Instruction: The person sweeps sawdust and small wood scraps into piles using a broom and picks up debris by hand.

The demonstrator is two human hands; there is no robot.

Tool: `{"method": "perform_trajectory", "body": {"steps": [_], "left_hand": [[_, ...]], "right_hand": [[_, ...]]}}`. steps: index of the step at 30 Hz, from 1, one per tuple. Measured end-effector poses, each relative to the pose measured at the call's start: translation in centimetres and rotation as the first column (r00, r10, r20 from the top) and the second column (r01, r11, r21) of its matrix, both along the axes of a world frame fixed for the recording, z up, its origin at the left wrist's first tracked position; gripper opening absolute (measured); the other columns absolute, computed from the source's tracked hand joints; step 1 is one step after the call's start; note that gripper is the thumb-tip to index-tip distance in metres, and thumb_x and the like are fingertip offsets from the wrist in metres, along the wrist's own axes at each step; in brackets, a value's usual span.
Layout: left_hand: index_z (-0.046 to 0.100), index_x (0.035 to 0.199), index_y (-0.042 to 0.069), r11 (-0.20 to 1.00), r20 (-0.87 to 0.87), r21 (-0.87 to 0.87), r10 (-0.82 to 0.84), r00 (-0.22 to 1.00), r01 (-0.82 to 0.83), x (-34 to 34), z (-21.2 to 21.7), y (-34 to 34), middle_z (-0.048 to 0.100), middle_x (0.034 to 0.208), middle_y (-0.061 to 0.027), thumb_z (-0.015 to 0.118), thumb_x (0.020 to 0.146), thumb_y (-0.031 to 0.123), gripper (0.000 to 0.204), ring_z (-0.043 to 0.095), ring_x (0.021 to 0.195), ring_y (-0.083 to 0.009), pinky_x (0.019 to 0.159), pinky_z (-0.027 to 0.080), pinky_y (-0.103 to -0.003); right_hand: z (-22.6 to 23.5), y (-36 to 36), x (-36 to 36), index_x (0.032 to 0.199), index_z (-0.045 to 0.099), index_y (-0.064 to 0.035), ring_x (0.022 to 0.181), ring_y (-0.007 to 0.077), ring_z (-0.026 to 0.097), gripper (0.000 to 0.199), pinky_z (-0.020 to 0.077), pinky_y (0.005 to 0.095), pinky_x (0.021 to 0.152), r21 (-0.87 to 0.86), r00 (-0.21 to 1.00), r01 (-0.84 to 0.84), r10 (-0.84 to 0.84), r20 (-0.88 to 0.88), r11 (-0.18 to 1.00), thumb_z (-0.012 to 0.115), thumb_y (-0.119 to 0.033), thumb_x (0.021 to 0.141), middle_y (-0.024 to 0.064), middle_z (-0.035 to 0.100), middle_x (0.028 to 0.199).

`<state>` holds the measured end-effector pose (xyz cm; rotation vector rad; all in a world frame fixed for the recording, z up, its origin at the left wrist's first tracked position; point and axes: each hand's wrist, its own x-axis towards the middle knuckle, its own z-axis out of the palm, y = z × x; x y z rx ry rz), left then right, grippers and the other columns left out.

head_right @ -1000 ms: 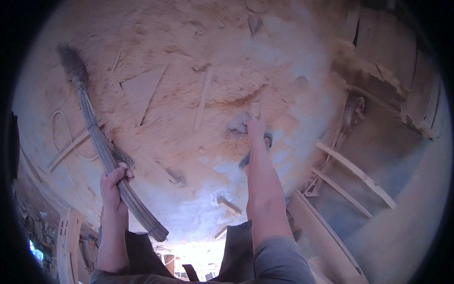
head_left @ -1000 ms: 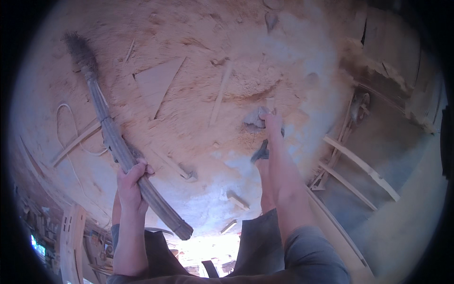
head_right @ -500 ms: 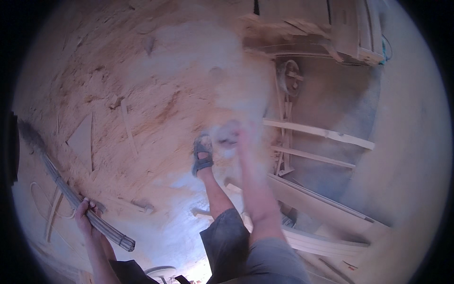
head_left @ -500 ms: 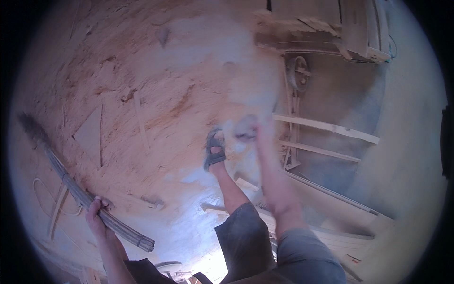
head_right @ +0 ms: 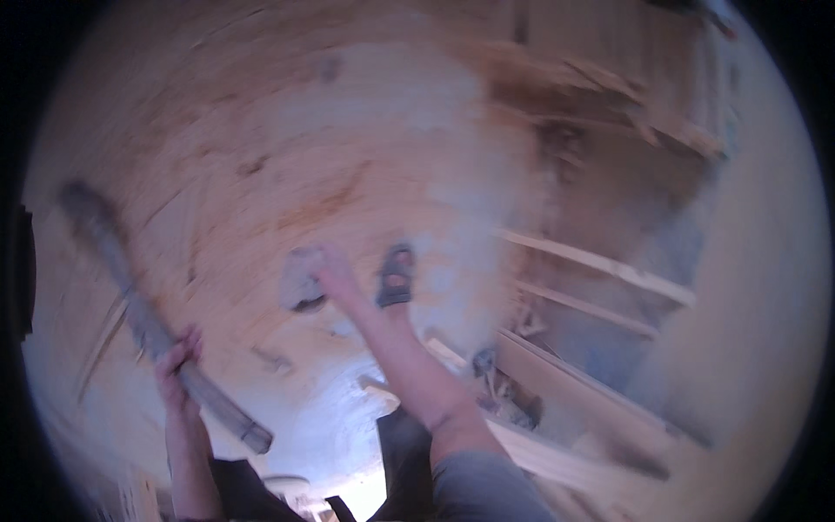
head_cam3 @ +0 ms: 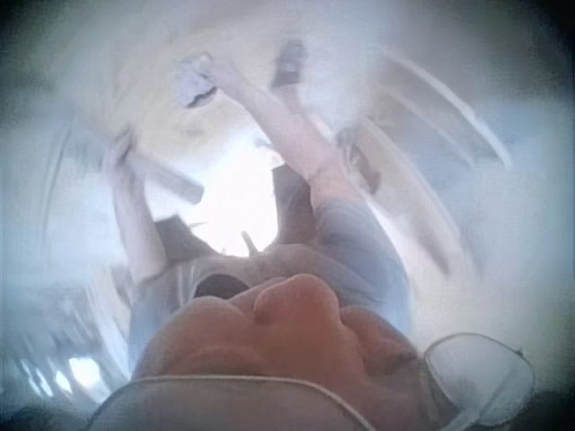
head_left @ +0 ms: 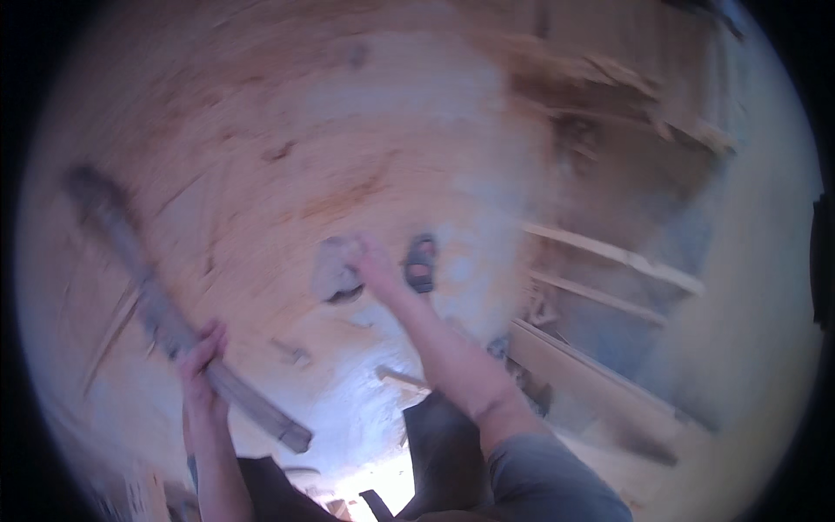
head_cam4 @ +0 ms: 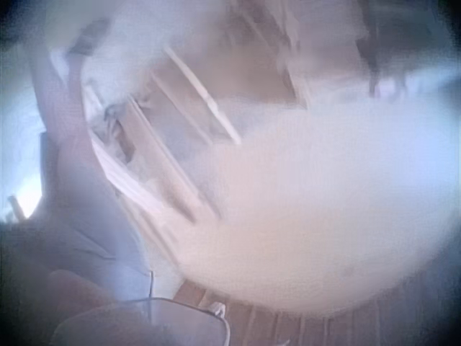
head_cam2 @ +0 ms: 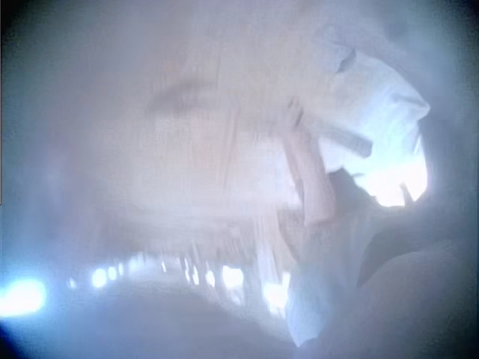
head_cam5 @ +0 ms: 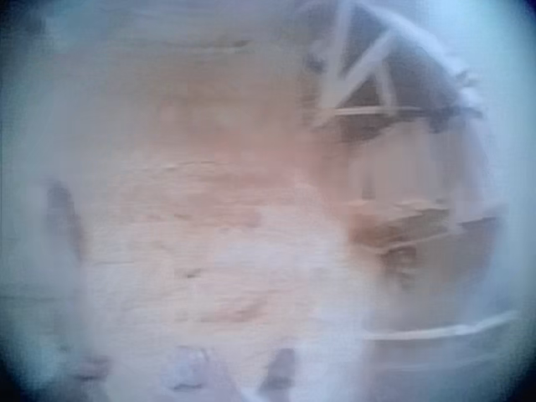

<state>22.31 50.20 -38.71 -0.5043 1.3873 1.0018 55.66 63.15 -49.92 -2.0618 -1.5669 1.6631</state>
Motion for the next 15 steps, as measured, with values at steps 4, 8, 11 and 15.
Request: {"method": "perform_trajectory", "body": {"steps": [4, 8, 11, 15], "left_hand": [[0.054, 0.120, -0.007, 0.990, -0.101, 0.081, -0.109, 0.989, 0.117, 0.1, -0.1, 2.0, 0.068, 0.104, -0.0143, 0.062, 0.081, 0.004, 0.042, 0.070, 0.095, -0.0232, 0.082, 0.058, -0.033], [0.055, 0.116, -0.005, 0.999, -0.112, 0.031, -0.027, 0.993, 0.031, -0.1, 3.5, 4.7, 0.065, 0.097, -0.0117, 0.060, 0.081, -0.001, 0.036, 0.070, 0.083, -0.0225, 0.076, 0.061, -0.035], [0.054, 0.116, -0.004, 0.999, -0.197, -0.026, -0.042, 0.980, 0.037, -1.3, 4.1, 4.4, 0.065, 0.096, -0.0119, 0.058, 0.081, -0.003, 0.036, 0.069, 0.079, -0.0226, 0.075, 0.062, -0.037], [0.055, 0.116, -0.005, 0.999, -0.276, 0.028, -0.008, 0.961, 0.017, -0.9, 3.7, 4.8, 0.065, 0.096, -0.0128, 0.058, 0.081, -0.002, 0.035, 0.069, 0.080, -0.0226, 0.075, 0.061, -0.036]], "right_hand": [[6.5, -2.5, -18.5, 0.113, 0.061, 0.0001, 0.100, 0.0195, 0.061, 0.030, 0.0479, 0.0340, 0.087, -0.357, 0.886, 0.142, -0.279, -0.370, 0.923, 0.060, -0.020, 0.091, 0.0129, 0.066, 0.107], [6.5, -4.0, -20.7, 0.109, 0.061, -0.0002, 0.091, 0.0223, 0.065, 0.024, 0.0501, 0.0367, 0.082, -0.372, 0.865, 0.011, -0.196, -0.463, 0.928, 0.055, -0.019, 0.095, 0.0120, 0.068, 0.101], [-1.6, -2.7, -16.7, 0.106, 0.063, -0.0002, 0.080, 0.0236, 0.066, 0.022, 0.0522, 0.0384, 0.072, -0.399, 0.912, 0.093, -0.239, -0.335, 0.912, 0.055, -0.018, 0.096, 0.0116, 0.068, 0.091], [-14.7, 1.4, -5.4, 0.105, 0.063, 0.0028, 0.079, 0.0257, 0.067, 0.026, 0.0535, 0.0434, 0.074, 0.027, 0.889, 0.215, -0.207, 0.408, 0.976, 0.062, -0.017, 0.090, 0.0141, 0.067, 0.082]]}}
